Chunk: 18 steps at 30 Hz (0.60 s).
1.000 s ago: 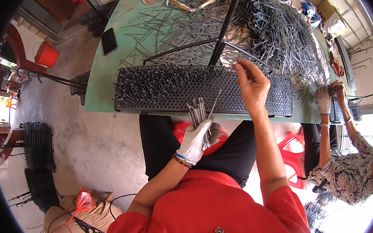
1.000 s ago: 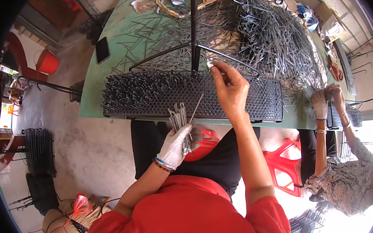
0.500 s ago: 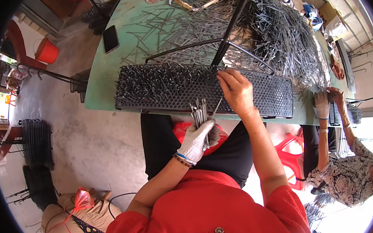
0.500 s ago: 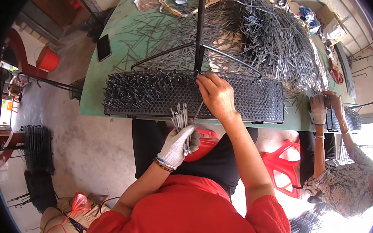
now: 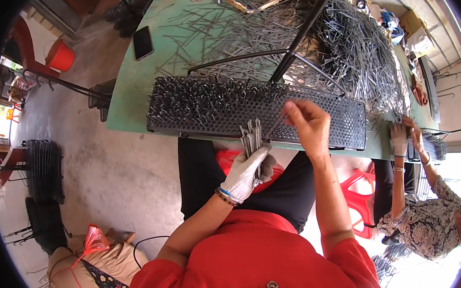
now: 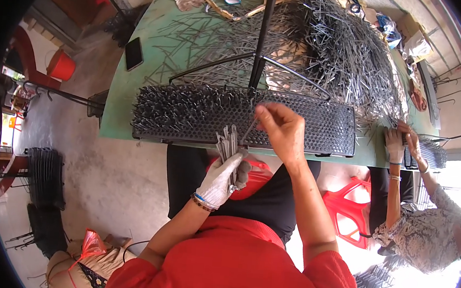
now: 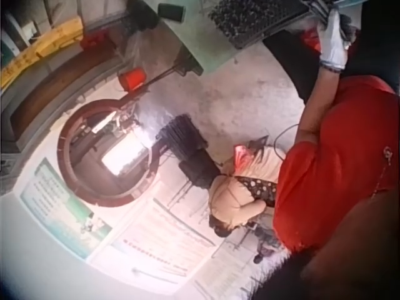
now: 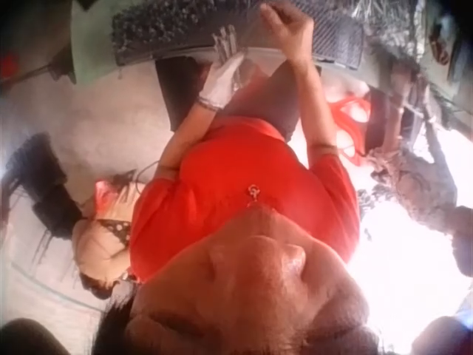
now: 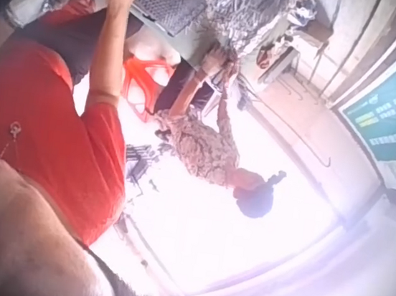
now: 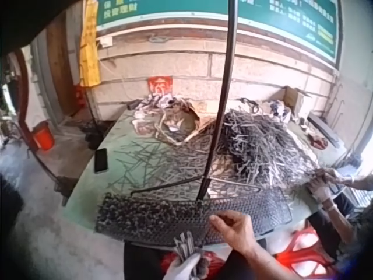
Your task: Sort and bundle thin metal wire pieces at a fabrication workbench.
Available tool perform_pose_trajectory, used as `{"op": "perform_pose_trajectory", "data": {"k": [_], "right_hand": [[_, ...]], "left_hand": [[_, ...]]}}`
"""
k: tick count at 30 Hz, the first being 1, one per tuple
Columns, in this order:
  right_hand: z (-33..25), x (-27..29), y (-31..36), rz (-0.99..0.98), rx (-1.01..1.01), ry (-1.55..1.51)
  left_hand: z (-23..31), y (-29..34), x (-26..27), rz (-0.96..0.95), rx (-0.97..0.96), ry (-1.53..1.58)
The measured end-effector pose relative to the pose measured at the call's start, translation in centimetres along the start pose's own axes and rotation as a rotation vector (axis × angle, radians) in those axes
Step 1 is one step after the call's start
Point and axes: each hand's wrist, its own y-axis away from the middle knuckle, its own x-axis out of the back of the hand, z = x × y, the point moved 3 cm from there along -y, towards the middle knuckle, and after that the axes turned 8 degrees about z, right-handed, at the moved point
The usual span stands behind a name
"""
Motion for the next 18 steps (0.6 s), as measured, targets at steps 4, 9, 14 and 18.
{"op": "perform_pose_trajectory", "data": {"k": [4, 9, 14, 18], "right_hand": [[-1.7, -1.6, -1.0, 0.177, 0.337, 0.068], [-1.8, -4.4, -2.0, 0.244, 0.706, 0.284], [-1.1, -5.1, -2.4, 0.242, 0.792, 0.411], [-1.2, -4.8, -2.2, 0.273, 0.815, 0.479]], "left_hand": [[-0.2, -0.1, 0.9, 0.054, 0.013, -0.154], [0.1, 0.2, 0.6, 0.066, 0.025, -0.157], [0.0, 0.4, 1.1, 0.027, 0.058, -0.032], [0.1, 0.3, 1.2, 0.011, 0.087, -0.028]]}}
